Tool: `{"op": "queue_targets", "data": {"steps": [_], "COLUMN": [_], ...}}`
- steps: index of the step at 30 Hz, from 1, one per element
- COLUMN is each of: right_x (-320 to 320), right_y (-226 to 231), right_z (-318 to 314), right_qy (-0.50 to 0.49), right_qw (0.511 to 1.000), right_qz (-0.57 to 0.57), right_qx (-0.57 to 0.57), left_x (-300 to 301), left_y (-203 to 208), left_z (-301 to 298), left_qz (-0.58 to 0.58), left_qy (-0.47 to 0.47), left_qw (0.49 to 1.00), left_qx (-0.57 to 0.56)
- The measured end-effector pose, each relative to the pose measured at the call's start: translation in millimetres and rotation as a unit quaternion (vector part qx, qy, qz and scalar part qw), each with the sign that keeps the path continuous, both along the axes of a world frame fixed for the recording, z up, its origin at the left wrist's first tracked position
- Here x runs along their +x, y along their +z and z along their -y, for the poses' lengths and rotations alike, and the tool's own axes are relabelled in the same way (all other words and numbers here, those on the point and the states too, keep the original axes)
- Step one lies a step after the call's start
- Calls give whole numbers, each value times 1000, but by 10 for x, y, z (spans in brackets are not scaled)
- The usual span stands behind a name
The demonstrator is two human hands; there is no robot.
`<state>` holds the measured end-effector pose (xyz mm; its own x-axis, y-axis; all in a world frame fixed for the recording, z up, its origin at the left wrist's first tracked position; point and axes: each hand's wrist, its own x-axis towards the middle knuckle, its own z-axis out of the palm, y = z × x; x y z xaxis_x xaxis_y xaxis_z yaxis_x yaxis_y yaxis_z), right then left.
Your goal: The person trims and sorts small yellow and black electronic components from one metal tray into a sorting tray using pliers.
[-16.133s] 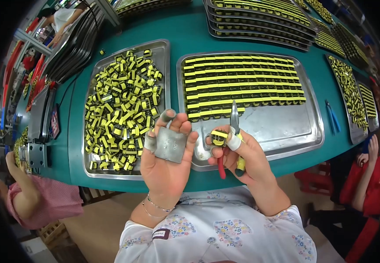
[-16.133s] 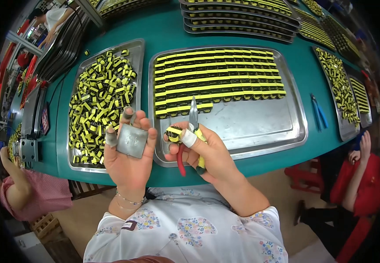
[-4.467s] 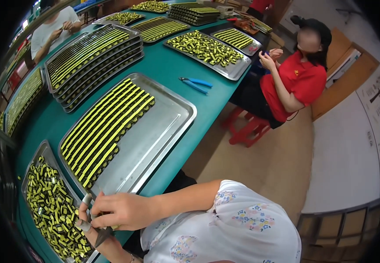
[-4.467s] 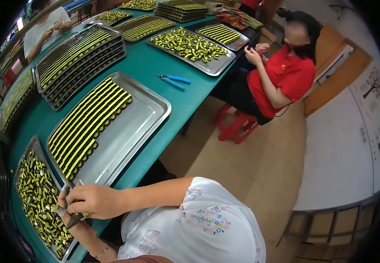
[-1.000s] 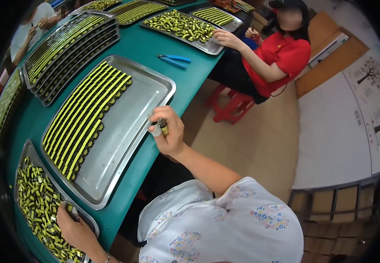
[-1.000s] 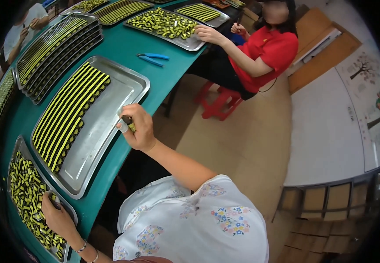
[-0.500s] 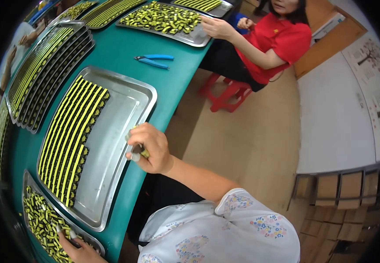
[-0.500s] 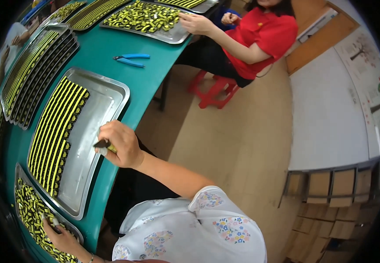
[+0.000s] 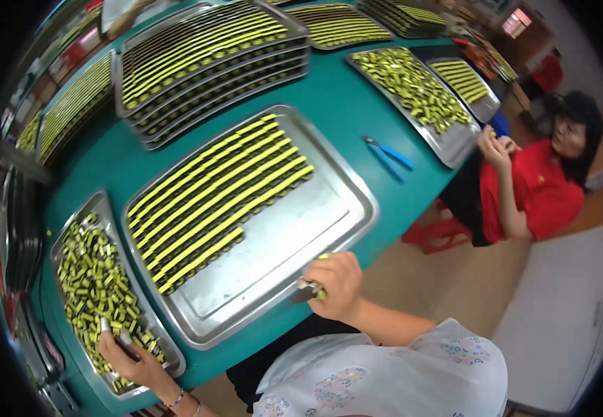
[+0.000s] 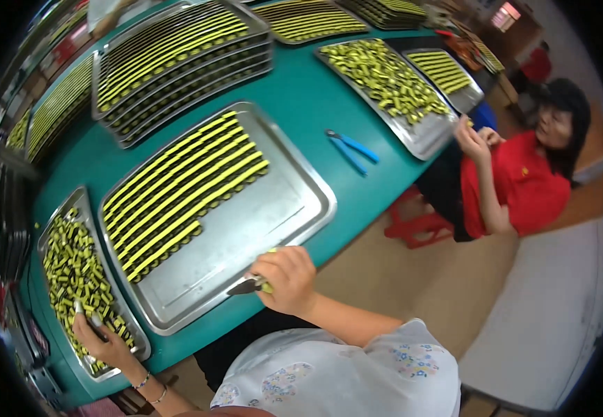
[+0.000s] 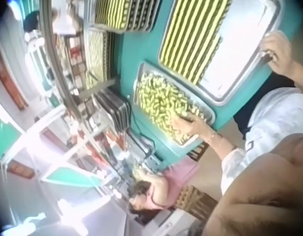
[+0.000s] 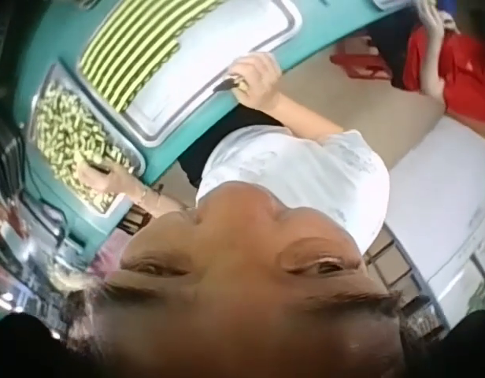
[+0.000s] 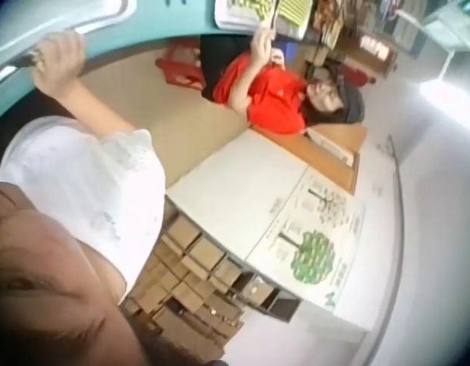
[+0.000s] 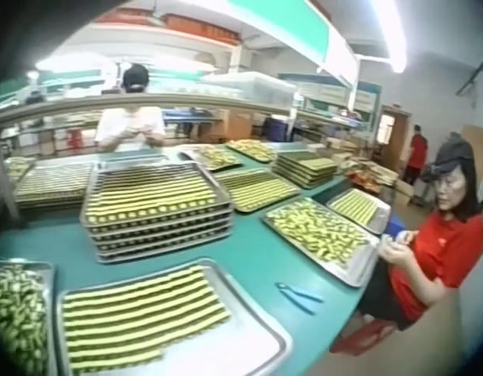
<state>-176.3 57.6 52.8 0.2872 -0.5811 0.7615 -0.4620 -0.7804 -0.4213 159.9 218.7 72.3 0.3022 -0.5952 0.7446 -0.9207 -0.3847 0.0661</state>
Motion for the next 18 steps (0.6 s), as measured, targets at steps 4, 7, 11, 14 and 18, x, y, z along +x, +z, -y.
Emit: {"op": "queue_targets", "data": {"steps": [4,7,11,14,18], "right_x": [-33,-89,-2,36,38], "right_y": [17,-17,-5,38,49], "right_z": [-40,-28,-18,-7,-6], "right_qy": [-23,-39,-36,-51,-53], "right_qw": [999,999,999,999,998], "right_qz": [-28,-29,-1,8,19], "right_qx": [3,-1,-12,-2,-18], "left_x": [-102,-33,-354,-337,-201], "left_y": [61,-29,366,456,236], "left_z": [91,44,52,22,-10], "left_qz": [-61,-36,-143,-73,-176], "left_qy": [3,1,18,71,-101], "left_qw": [997,995,983,989,963], "left_qx": [-44,-90,-117,-108,-176]}}
